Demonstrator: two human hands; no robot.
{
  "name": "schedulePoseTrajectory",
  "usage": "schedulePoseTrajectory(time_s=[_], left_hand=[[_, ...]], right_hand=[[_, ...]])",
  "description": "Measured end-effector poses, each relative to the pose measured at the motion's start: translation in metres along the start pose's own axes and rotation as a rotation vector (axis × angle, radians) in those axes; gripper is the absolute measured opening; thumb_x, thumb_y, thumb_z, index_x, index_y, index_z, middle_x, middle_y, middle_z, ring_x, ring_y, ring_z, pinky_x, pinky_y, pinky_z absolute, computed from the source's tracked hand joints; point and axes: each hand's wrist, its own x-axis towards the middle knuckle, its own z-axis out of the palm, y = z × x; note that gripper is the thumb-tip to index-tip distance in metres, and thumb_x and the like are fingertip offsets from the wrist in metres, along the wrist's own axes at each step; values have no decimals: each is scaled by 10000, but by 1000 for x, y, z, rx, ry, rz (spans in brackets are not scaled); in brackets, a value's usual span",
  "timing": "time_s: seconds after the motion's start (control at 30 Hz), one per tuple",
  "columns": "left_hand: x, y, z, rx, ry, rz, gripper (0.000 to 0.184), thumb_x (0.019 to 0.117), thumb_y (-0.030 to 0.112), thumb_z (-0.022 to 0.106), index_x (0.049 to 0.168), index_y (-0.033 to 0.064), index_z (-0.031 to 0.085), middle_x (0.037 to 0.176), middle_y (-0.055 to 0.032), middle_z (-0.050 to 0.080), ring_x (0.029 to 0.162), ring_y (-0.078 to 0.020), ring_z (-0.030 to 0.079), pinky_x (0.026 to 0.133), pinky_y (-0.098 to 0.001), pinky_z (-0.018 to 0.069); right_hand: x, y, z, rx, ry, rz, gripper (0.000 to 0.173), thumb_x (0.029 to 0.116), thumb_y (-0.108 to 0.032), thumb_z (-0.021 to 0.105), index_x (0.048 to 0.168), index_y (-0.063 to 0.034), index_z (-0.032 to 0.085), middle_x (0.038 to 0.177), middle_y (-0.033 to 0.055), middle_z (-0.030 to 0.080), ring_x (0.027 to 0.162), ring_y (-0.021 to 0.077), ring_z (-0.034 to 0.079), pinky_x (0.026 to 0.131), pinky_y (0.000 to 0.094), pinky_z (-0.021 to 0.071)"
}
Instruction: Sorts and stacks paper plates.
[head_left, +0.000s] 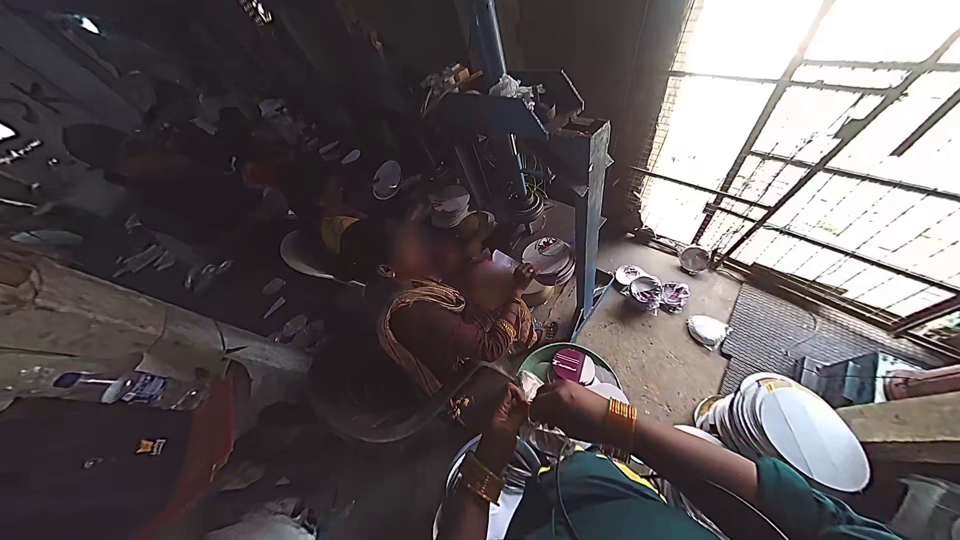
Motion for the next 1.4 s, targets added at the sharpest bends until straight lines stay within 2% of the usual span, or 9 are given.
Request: schedulePoseTrajectory(time_s=[0.1,0.17,0.37,0.53,0.83,0.93,1.1,1.27,1.4], left_hand=[[-3,-6,-3,-55,-54,72,88,958,43,535,957,123,571,846,142,594,802,52,583,774,-179,517],[-6,-6,0,-110,-57,116,27,964,186,661,964,204,641,891,179,649,862,59,617,821,-197,532],[4,10,27,-85,126,50,146,926,31,605,1063,-18,595,943,23,654,915,-26,641,877,-252,555],[25,33,-3,162,-163,31,167,911,-47,608,1078,-52,604,962,13,653,894,-8,636,851,-236,556],[18,42,-13,172,-324,32,216,881,34,655,1096,13,634,980,80,678,901,20,650,846,-236,568],[17,35,-12,122,-382,114,216,902,15,633,1108,61,677,956,116,699,892,44,647,840,-214,557],[9,27,3,424,-142,258,126,894,67,687,975,-30,688,886,-13,703,851,-23,664,865,-262,569],[-2,26,24,857,184,394,230,774,263,761,831,40,768,869,-140,712,913,-354,672,936,-665,420],[-5,14,30,860,337,445,190,765,203,684,818,36,758,904,-166,700,942,-397,647,884,-636,433]], right_hand=[[-1,11,0,-182,187,-188,106,876,31,661,841,-27,743,822,124,730,847,302,715,814,445,569],[0,13,0,-53,273,-165,78,881,41,655,855,30,727,856,169,718,881,314,705,863,425,562],[5,8,8,60,472,48,90,902,-14,652,880,63,693,880,204,693,860,298,694,816,409,570],[6,2,-12,240,270,179,155,954,-45,629,934,82,714,913,189,705,879,252,682,849,412,544],[0,18,6,-298,534,-380,124,928,17,605,894,-54,702,865,124,702,889,275,687,880,360,557],[-4,18,16,-173,553,-321,85,951,42,582,922,0,649,944,183,688,970,291,691,959,348,553],[-8,2,10,-28,483,19,95,924,68,575,889,68,664,861,213,686,846,332,705,818,431,575],[-3,-2,-9,181,253,282,168,964,-42,587,951,89,691,901,209,699,868,295,685,826,462,530],[-6,9,-11,272,223,238,177,955,-50,608,999,104,685,958,208,689,910,268,670,850,434,525]])
